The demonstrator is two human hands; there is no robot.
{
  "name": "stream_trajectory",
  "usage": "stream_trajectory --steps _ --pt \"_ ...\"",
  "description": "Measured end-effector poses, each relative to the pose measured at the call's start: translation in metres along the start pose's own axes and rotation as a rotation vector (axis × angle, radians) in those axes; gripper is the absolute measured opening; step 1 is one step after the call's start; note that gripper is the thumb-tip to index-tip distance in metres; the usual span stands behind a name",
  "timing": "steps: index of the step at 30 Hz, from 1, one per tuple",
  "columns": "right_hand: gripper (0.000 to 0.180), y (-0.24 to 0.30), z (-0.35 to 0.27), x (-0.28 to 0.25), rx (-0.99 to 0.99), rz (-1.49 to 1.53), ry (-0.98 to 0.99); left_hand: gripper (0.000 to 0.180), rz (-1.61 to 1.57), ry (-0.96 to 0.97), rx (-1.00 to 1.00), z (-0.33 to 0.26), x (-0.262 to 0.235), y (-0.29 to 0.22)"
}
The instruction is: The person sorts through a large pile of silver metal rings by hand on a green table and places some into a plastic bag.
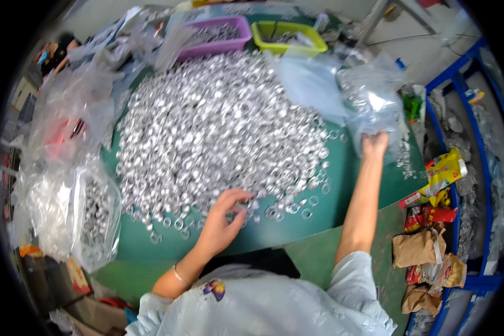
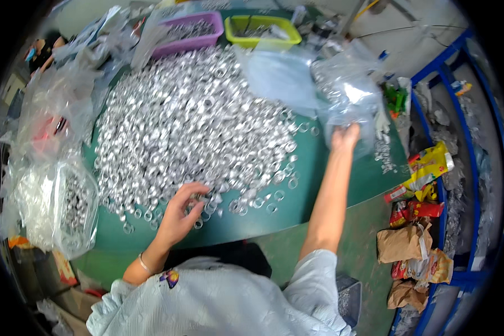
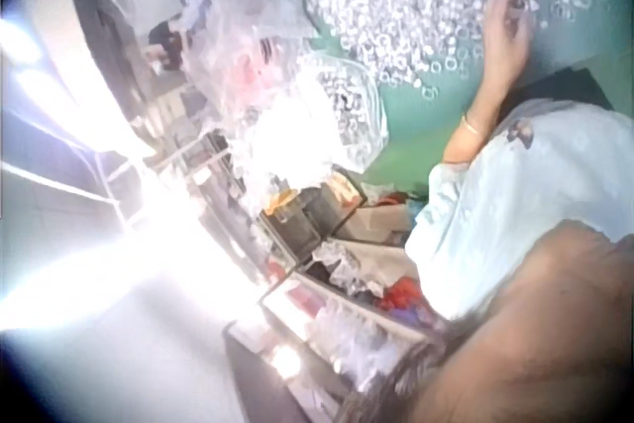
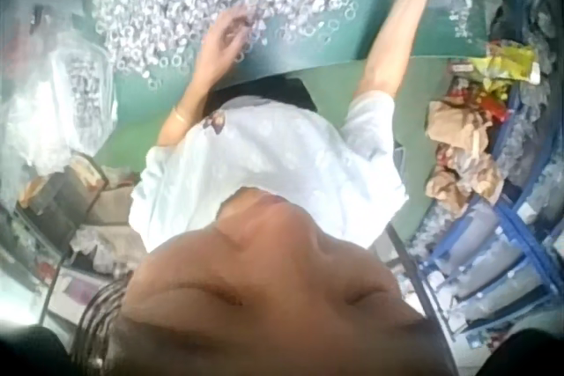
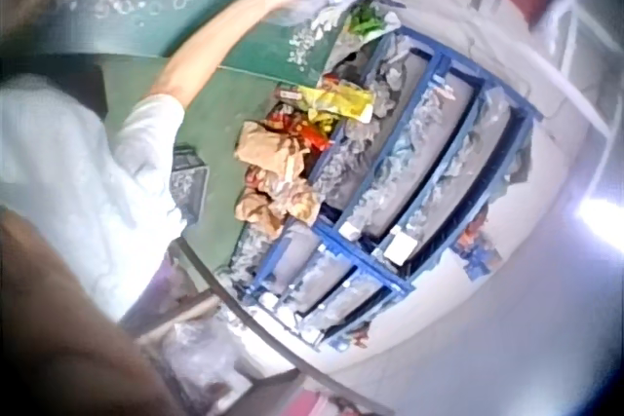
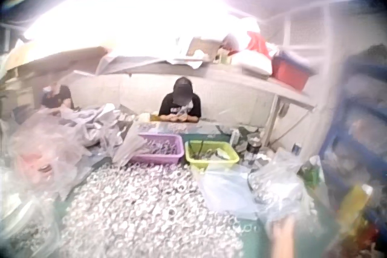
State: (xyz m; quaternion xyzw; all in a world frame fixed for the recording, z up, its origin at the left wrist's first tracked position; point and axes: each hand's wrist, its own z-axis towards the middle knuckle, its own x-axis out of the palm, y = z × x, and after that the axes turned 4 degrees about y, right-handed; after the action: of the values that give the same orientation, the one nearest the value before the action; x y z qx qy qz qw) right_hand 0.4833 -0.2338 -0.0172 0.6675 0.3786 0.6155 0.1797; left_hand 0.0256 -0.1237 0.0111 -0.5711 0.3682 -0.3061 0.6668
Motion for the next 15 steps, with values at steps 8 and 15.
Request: stream_trajectory --steps 8,15 --pt "0.050 -0.035 -0.170 0.002 -0.206 -0.944 0.385 0.035 0.440 -0.244 -0.009 -0.028 -0.020 0.022" --pt "0.019 -0.078 -0.284 0.015 -0.496 -1.419 1.099 0.033 0.709 -0.206 0.094 -0.002 0.008 0.034"
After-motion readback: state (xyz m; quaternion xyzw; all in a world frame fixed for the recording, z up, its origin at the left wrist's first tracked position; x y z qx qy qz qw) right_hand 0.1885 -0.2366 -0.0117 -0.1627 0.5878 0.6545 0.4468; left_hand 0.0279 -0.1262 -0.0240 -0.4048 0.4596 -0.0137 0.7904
